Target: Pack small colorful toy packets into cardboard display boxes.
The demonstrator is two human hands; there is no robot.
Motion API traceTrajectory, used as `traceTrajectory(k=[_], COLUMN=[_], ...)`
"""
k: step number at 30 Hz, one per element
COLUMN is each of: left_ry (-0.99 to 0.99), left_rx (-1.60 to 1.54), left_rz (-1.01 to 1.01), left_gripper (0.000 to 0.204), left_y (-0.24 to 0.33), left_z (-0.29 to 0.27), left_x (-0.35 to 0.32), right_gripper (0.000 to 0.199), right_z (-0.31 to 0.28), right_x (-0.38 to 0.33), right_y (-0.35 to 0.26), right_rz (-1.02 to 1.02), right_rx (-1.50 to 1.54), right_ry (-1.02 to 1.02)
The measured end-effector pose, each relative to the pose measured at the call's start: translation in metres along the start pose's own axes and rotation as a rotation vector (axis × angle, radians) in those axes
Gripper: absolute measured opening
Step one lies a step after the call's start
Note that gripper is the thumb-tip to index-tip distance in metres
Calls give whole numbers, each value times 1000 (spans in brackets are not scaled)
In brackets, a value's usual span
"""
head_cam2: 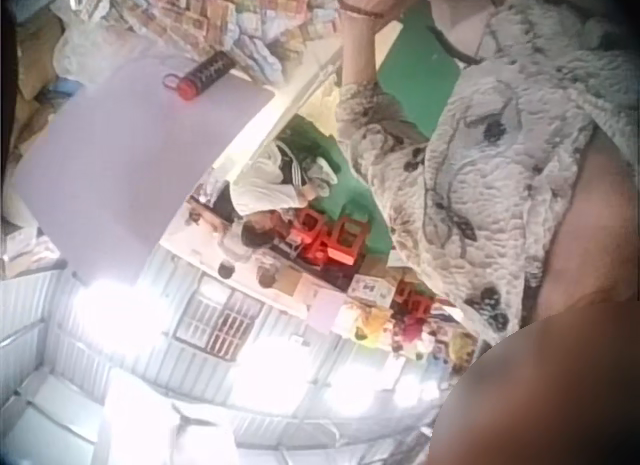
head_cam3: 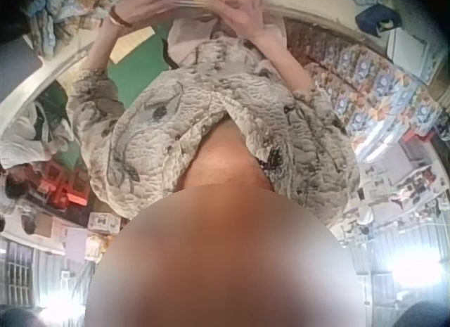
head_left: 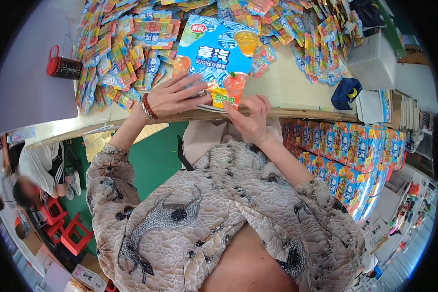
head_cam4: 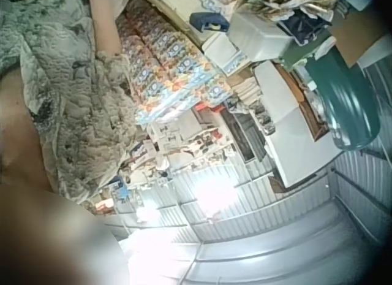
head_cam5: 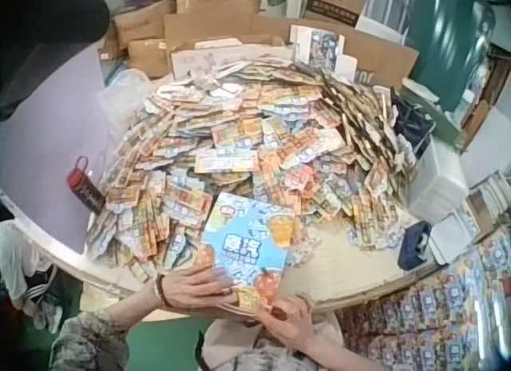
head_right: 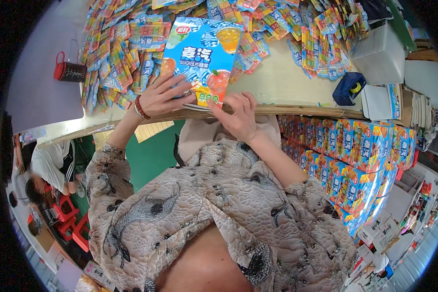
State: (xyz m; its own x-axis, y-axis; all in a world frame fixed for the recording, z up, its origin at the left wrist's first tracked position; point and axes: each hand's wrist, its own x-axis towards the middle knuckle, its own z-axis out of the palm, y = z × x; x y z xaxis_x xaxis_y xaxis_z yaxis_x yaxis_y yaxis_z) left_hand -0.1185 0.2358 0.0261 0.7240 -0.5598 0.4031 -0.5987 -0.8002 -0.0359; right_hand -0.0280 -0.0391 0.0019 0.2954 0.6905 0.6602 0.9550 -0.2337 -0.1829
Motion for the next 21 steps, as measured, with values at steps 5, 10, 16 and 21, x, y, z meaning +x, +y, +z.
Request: traceTrajectory(k=[5, 10, 16, 21], left_ry=[-6, 43, 135, 207], left_rx=[-2, -74, 1, 13], left_rz=[29, -78, -270, -250], left_gripper=[53, 51, 47, 37], left_y=[0, 28, 77, 72], left_z=[5, 17, 33, 35], left_x=[3, 15, 42, 45], right_gripper=[46, 44, 29, 28], right_z=[-1, -11, -34, -9], right_x=[10, -4, -26, -35], right_y=[13, 31, 44, 35], right_rz=[-16, -80, -46, -9], right_rx=[252, 225, 133, 130], right_ry=[-77, -98, -138, -35])
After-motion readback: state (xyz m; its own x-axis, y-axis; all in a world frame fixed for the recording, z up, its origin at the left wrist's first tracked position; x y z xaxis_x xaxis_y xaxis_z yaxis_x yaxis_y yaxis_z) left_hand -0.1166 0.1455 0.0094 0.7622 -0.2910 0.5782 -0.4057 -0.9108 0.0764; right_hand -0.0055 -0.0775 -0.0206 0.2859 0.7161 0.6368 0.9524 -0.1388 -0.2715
